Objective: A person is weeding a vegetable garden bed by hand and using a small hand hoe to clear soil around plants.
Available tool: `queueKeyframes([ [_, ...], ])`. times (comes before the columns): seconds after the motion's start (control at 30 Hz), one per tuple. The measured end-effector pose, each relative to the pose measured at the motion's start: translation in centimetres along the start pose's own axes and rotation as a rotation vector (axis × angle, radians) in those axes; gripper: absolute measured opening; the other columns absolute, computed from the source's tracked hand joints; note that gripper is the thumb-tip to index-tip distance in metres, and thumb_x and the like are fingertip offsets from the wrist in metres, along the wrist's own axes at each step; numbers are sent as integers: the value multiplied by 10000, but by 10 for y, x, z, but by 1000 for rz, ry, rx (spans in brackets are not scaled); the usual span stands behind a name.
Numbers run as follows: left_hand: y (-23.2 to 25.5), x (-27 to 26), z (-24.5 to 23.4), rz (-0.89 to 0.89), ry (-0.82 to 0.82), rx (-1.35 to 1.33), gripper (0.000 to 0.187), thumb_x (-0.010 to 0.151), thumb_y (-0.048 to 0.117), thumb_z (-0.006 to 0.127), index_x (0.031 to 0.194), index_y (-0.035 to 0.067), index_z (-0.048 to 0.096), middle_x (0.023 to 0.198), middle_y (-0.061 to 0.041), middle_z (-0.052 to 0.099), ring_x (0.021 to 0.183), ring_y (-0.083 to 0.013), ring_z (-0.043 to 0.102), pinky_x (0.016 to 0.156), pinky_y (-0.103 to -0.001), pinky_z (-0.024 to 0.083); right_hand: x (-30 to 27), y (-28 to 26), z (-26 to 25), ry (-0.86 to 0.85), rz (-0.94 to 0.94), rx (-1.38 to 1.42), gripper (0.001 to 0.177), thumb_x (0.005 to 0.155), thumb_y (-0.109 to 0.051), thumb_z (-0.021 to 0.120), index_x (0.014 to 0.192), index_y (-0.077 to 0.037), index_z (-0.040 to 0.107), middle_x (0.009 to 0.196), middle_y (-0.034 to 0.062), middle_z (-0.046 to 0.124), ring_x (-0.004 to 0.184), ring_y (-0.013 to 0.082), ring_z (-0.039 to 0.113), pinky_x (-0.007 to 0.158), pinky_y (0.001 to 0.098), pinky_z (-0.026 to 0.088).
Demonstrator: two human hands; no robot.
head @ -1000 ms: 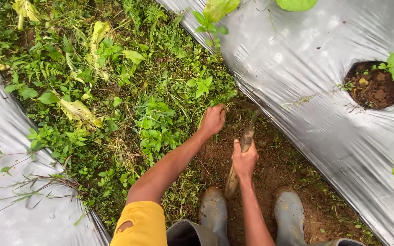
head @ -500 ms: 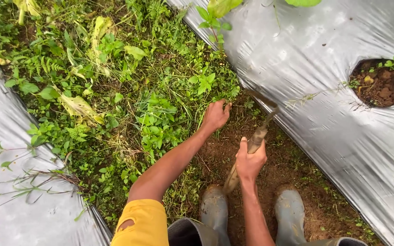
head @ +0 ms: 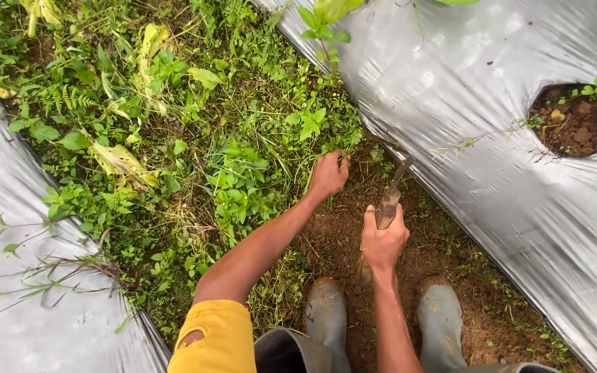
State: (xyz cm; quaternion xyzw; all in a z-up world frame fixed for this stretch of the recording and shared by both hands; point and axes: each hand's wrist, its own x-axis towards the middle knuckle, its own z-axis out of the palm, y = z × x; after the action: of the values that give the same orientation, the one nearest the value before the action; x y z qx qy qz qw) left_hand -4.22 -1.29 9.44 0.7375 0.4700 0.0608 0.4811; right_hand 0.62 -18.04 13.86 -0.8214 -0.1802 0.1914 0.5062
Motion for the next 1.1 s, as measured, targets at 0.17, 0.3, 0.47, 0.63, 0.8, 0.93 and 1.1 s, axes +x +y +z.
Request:
queueKeyframes([
  [0.17,0,-2,-5,27,-3,61,419,1037,138,525,1341,-136,618,1137,-382,710,1016,-500,738,781,-539,623,-15,-2,9,-120,31,-50,50,947,-27,635,973,12,617,645,165,616,499,228,542,463,332,480],
  [0.3,2,3,-8,22,-2,57,413,1052,152,505,1357,-97,629,1167,-358,715,991,-459,754,744,-494,623,-9,31,12,-191,119,-201,108,897,-101,649,963,-24,611,642,167,630,517,261,587,487,435,453],
  [0.47,9,-10,-16,-74,-32,65,408,1061,88,486,1417,-91,577,1201,-375,696,861,-354,768,796,-511,635,1,2,4,1,-85,41,74,884,-64,647,856,-101,588,530,46,532,404,140,468,378,262,374],
  [0.63,-5,-5,-8,-55,-50,91,424,1052,113,496,1420,-79,584,1264,-353,684,939,-355,774,804,-492,624,-3,12,5,-162,52,-44,55,947,-44,617,986,-7,608,638,128,583,496,191,494,461,299,448],
  [0.8,18,-27,-27,-56,-74,115,428,1036,140,508,1387,-78,617,1287,-349,678,1082,-449,737,847,-512,616,-4,57,14,-249,192,-172,117,864,-149,661,927,-56,628,581,101,597,471,210,560,458,379,442],
  [0.93,9,-36,-28,-2,-21,87,429,1047,116,487,1364,-147,605,1173,-383,704,966,-459,759,789,-502,623,8,40,5,-161,70,9,45,895,-62,667,876,-70,627,580,80,584,446,172,527,435,304,455],
  [1.1,-10,-69,-19,11,-154,209,403,1086,155,477,1384,-79,614,1170,-347,715,930,-415,777,819,-504,653,17,24,-8,-95,-12,77,75,923,-22,654,884,-64,605,602,92,568,451,189,535,437,302,474],
])
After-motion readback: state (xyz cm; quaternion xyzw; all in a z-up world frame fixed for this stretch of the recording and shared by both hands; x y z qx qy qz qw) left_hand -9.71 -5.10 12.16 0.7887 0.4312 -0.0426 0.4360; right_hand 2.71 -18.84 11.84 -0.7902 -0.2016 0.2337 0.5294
